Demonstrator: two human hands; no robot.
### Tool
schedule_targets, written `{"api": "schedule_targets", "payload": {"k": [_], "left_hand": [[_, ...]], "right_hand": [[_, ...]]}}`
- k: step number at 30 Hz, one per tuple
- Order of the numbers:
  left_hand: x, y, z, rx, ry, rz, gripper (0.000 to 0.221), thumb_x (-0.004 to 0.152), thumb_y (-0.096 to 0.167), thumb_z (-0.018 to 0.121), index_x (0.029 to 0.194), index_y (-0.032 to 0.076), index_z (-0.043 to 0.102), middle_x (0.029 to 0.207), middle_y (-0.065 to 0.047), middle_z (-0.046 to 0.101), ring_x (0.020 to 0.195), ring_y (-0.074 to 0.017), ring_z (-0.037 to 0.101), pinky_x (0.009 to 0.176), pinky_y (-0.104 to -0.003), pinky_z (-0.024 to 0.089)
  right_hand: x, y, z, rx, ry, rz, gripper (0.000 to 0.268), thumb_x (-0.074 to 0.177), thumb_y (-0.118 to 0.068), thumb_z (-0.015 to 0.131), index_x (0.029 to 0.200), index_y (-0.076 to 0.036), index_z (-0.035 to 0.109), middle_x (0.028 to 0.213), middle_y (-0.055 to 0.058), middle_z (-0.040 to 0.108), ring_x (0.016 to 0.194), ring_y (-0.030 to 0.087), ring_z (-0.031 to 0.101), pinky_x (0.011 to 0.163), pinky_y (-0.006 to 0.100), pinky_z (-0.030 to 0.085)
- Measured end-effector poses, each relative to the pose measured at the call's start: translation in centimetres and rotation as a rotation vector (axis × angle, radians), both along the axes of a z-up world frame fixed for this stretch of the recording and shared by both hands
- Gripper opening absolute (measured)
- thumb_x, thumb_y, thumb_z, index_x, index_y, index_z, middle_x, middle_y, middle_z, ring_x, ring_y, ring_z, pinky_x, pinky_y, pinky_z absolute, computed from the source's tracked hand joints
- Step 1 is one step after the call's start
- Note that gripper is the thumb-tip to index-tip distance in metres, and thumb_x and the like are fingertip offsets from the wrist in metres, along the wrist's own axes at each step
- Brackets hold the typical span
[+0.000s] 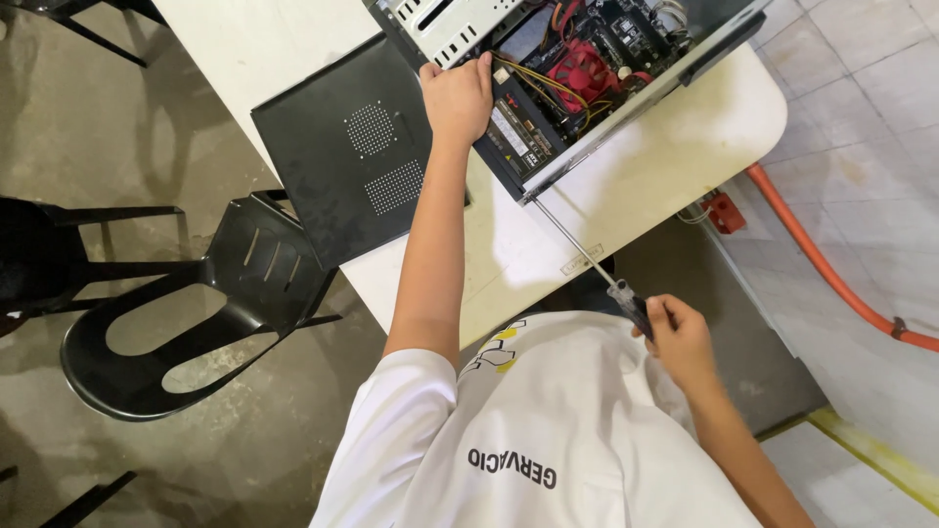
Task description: The person uses a screwdriver to secure screws on a computer tower and then attaches the side panel by sliding it into place.
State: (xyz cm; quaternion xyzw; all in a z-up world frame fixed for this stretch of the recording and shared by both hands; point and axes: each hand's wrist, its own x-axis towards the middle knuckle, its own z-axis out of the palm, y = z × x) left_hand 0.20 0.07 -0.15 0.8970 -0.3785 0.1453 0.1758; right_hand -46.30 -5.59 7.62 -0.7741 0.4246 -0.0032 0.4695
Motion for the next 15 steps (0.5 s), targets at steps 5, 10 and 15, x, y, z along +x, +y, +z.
{"api": "schedule_targets", "payload": {"k": [5, 10, 15], "left_hand": [[0.0, 0.1, 0.0, 0.046, 0.029, -0.003, 0.060, 0.110, 0.036, 0.026, 0.062, 0.016, 0.056, 0.048, 0.003, 0.054, 0.042, -0.0268, 0.040, 0.082, -0.041, 0.035], [0.1, 0.1, -0.2, 0.052, 0.030, 0.005, 0.060, 0.110, 0.037, 0.025, 0.062, 0.016, 0.054, 0.047, 0.003, 0.053, 0.041, -0.0257, 0.040, 0.084, -0.041, 0.036], [0.0, 0.1, -0.2, 0.051, 0.016, 0.007, 0.060, 0.110, 0.036, 0.026, 0.062, 0.016, 0.056, 0.047, 0.003, 0.054, 0.041, -0.0264, 0.040, 0.082, -0.041, 0.035]], "right_hand": [[2.7, -0.8, 4.9, 0.312, 0.480, 0.189, 0.063, 0.078, -0.042, 0.081, 0.121, -0.017, 0.044, 0.116, 0.003, 0.060, 0.098, 0.020, 0.059, 0.084, 0.036, 0.047], [-0.5, 0.2, -0.1, -0.303, 0.203, 0.157, 0.041, 0.091, -0.043, 0.072, 0.120, -0.014, 0.067, 0.107, 0.000, 0.063, 0.084, 0.020, 0.064, 0.064, 0.039, 0.051], [0.4, 0.4, 0.4, -0.104, 0.245, 0.092, 0.054, 0.095, -0.053, 0.053, 0.138, -0.020, 0.057, 0.113, 0.008, 0.077, 0.103, 0.030, 0.073, 0.084, 0.047, 0.053]]}}
